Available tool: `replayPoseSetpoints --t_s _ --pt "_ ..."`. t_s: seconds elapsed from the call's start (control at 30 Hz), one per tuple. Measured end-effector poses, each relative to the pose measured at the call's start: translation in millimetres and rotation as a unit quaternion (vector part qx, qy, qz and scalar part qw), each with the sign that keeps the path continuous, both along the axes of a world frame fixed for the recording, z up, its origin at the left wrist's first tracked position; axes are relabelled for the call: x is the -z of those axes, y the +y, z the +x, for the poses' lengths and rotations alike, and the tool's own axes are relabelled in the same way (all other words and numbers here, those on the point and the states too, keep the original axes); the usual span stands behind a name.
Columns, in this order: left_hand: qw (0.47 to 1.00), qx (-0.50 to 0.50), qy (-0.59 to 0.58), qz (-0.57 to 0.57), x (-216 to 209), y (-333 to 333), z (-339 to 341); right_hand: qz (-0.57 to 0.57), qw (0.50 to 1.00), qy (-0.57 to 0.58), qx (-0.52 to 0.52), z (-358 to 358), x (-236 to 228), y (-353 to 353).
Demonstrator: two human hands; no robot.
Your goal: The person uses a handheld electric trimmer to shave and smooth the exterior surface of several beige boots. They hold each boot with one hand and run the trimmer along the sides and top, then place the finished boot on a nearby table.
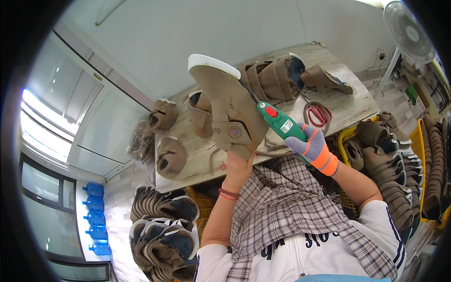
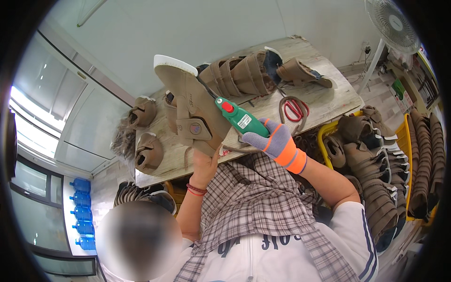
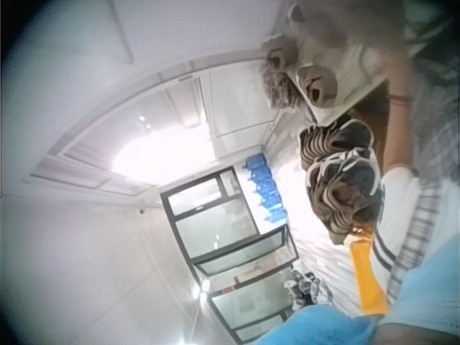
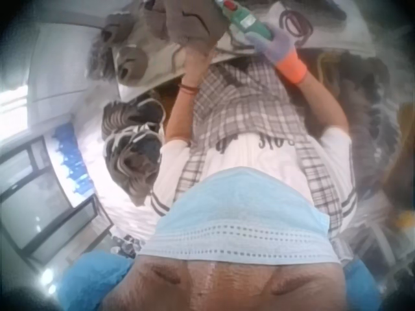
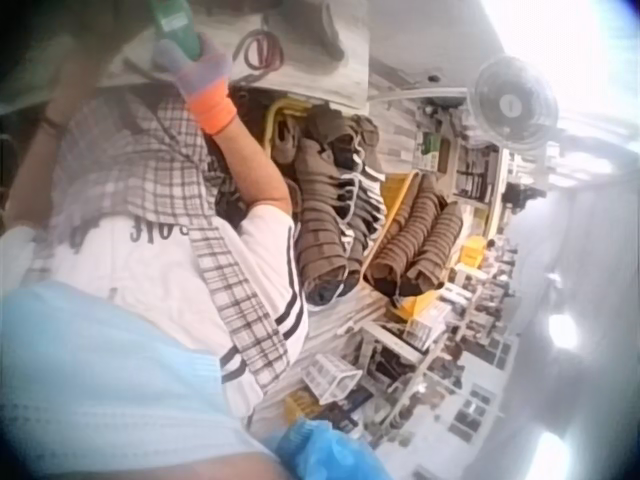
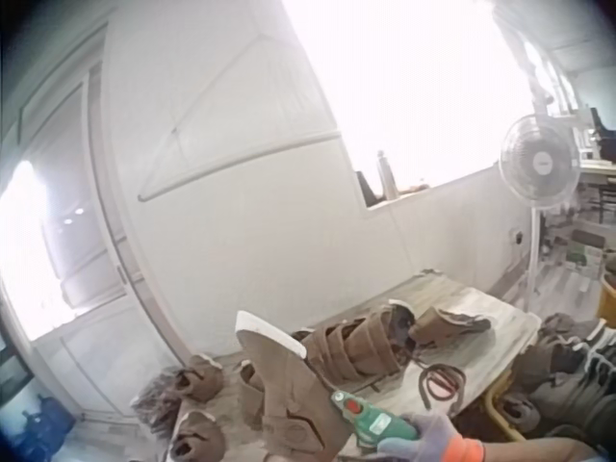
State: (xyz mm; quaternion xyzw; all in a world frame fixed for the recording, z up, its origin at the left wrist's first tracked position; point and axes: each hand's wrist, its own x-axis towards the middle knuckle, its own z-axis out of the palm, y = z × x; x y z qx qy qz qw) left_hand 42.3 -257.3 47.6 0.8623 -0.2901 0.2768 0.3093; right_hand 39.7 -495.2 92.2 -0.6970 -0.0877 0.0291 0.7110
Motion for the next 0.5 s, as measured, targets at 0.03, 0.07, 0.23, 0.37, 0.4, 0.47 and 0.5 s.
replayPoseSetpoints --t_s 0.03,0.07,0.23,0.37,0.4,0.47,0.5 --pt "1.0 0.0 0.001 0.012 4 -1 -1 0.008 1.0 -0.006 -0.001 0 1 -1" --pt "1.0 -0.001 0.001 0.023 9 -1 -1 0.015 1.0 -0.013 -0.002 0 2 -2" --pt "0.997 0.016 -0.021 0.078 12 -6 -5 0.066 0.997 0.037 -0.011 -4 -4 -4" --pt "0.997 0.031 -0.003 0.066 29 -4 -10 0.07 0.997 0.027 -0.002 2 -7 -9" --pt "0.998 0.031 -0.012 0.059 29 -4 -12 0.066 0.997 0.028 -0.007 5 -4 -12" --pt "0.999 0.041 0.019 0.0 26 -3 -18 0.065 0.998 0.0 0.015 10 1 -10" --pt "0.998 0.042 0.035 -0.034 24 -2 -22 0.061 0.998 -0.012 0.023 13 4 -9"
